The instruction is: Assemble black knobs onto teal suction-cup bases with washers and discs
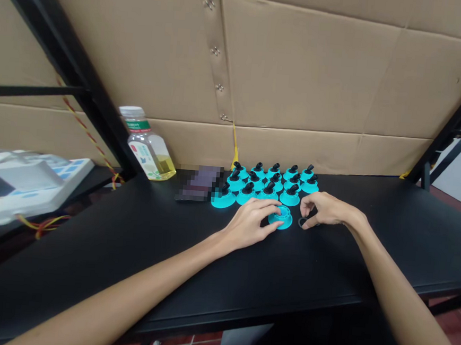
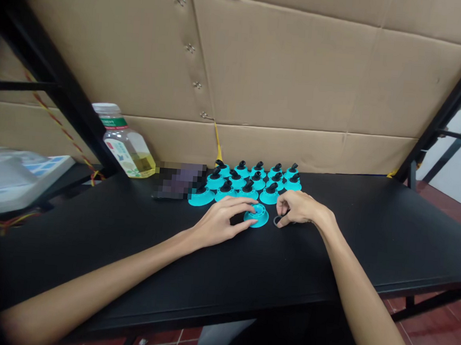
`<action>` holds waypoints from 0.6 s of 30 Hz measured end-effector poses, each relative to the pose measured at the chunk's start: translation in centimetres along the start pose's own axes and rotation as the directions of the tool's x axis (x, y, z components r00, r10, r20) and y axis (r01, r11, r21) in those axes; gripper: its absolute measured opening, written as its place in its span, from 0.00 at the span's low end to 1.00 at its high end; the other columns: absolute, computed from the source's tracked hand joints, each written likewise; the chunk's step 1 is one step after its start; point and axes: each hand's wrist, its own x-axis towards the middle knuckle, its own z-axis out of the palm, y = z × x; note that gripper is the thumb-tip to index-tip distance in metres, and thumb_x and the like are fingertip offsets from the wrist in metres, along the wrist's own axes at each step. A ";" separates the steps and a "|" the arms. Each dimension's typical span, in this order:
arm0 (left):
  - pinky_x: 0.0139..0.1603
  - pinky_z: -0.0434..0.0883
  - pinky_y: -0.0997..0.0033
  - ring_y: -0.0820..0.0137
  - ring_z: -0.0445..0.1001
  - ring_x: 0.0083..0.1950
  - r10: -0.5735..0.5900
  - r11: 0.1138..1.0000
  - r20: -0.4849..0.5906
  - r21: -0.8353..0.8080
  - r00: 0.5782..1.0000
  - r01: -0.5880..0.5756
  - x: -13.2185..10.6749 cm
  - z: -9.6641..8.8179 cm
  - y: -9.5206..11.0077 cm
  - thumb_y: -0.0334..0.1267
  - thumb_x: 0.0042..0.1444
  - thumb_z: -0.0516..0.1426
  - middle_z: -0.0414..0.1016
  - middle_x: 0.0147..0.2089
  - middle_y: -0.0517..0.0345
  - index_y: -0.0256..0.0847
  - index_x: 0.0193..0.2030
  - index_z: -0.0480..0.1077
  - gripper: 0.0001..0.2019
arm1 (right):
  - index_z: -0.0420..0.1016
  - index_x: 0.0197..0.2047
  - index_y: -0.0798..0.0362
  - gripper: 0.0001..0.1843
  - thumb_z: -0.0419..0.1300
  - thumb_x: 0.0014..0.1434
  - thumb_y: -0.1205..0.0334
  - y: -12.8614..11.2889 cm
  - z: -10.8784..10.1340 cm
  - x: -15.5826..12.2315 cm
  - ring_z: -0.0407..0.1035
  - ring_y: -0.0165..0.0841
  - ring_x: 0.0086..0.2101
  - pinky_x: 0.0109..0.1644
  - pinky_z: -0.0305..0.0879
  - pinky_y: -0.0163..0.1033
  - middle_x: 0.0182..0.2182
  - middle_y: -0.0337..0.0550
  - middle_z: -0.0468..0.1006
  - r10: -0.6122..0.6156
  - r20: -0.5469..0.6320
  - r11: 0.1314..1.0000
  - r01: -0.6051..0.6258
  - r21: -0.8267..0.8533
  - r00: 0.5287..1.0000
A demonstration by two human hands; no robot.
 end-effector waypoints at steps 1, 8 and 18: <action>0.49 0.73 0.57 0.60 0.78 0.49 0.001 1.000 0.001 -0.001 1.000 -0.001 0.0 0.0 0.0 0.42 0.60 0.58 0.78 0.51 0.51 0.41 0.42 0.74 0.09 | 0.74 0.30 0.53 0.11 0.70 0.44 0.62 -0.1 0.0 0.0 0.71 0.33 0.34 0.36 0.63 0.35 0.32 0.40 0.78 0.001 -0.002 1.000 -0.001 0.020 1.000; 0.49 0.72 0.56 0.59 0.77 0.51 -0.010 1.000 0.020 -0.006 1.000 0.010 0.1 0.0 0.0 0.42 0.59 0.59 0.78 0.51 0.52 0.41 0.41 0.74 0.08 | 0.73 0.25 0.56 0.06 0.66 0.49 0.64 -0.8 0.2 0.3 0.69 0.28 0.25 0.30 0.61 0.34 0.24 0.40 0.76 -0.003 -0.030 0.995 0.006 0.097 1.000; 0.50 0.73 0.57 0.59 0.77 0.51 -0.011 1.000 0.020 -0.013 1.000 0.012 0.0 0.0 0.0 0.42 0.60 0.58 0.78 0.52 0.51 0.41 0.43 0.74 0.09 | 0.78 0.29 0.56 0.05 0.62 0.47 0.72 -0.6 0.3 0.1 0.71 0.30 0.28 0.31 0.63 0.34 0.27 0.42 0.80 0.031 0.041 0.997 -0.034 0.068 0.999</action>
